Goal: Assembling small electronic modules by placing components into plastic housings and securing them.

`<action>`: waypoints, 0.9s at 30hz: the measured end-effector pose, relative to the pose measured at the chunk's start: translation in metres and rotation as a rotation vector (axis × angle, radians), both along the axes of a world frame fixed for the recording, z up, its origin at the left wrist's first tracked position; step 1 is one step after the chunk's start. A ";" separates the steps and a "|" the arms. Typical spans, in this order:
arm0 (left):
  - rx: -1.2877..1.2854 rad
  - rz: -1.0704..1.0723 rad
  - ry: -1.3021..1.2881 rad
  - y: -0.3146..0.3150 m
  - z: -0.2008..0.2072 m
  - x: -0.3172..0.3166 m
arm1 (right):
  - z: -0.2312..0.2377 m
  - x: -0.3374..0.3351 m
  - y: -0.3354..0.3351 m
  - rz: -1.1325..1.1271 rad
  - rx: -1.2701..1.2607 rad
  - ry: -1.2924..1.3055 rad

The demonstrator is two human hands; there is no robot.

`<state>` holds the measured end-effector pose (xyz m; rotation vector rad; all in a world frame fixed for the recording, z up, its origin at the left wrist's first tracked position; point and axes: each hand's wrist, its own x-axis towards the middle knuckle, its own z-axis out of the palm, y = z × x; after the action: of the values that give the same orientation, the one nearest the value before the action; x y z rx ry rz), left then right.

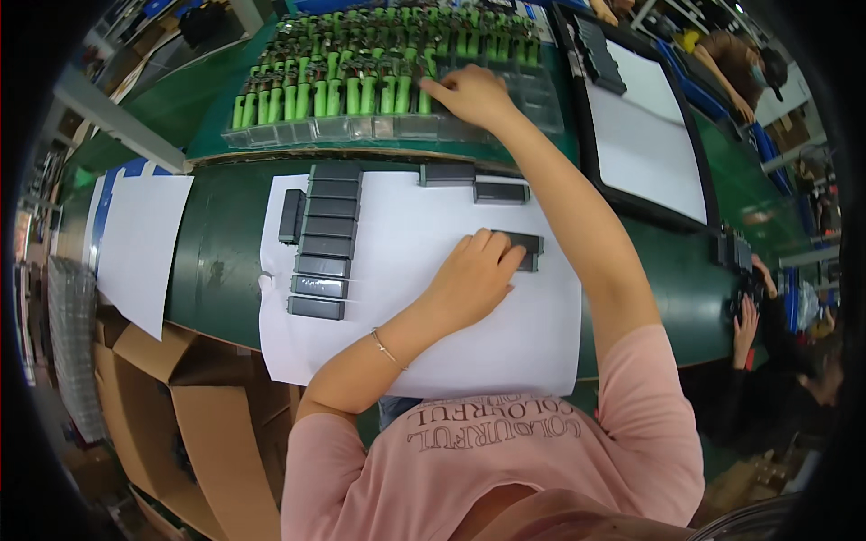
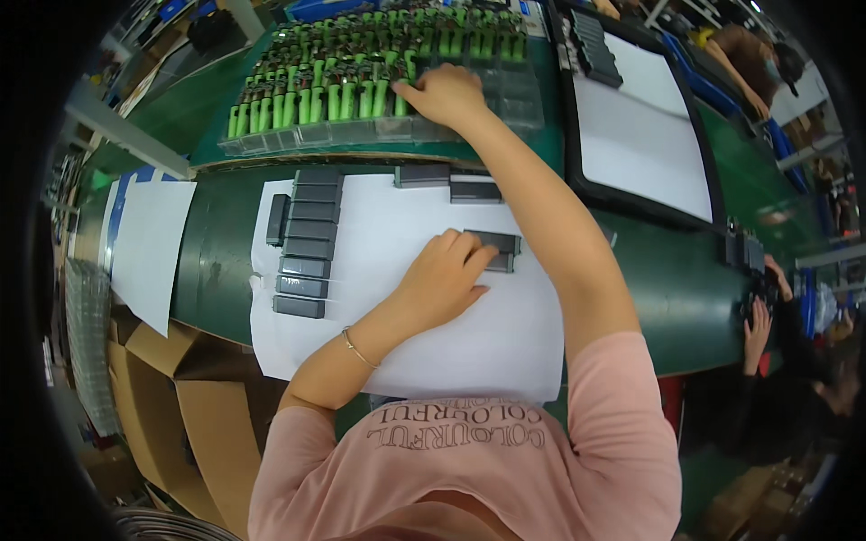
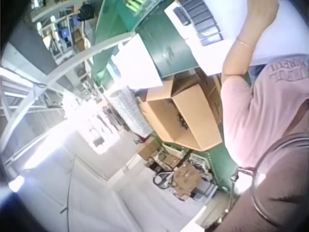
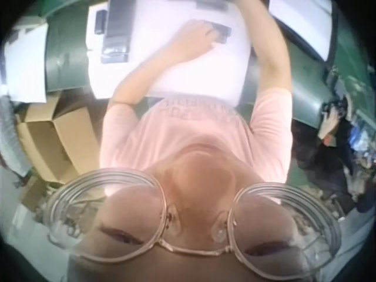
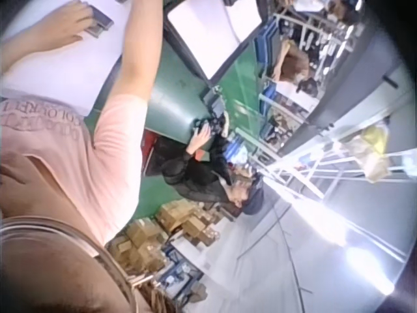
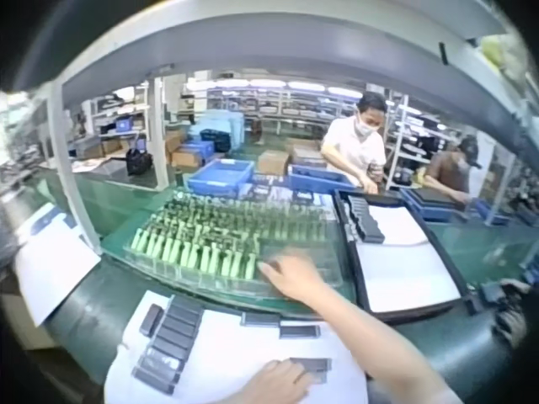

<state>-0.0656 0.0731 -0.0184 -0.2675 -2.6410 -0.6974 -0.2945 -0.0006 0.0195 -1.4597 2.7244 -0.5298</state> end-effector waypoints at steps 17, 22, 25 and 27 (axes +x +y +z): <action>0.569 0.147 -0.048 0.008 0.014 -0.003 | 0.037 0.080 0.190 -0.068 -0.994 -0.822; 0.599 0.075 -0.038 0.024 0.027 -0.015 | 0.002 0.097 0.257 -0.140 -1.080 -0.787; 0.447 0.037 -0.002 0.034 0.023 -0.022 | -0.008 0.107 0.262 -0.084 -1.142 -0.882; 0.330 0.034 0.019 0.040 0.014 -0.027 | -0.014 0.105 0.266 -0.124 -1.122 -0.871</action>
<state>-0.0931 0.1132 -0.0044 -0.1330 -2.4551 -1.0942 -0.1891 0.2655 0.0051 -0.6993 1.7606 -2.2495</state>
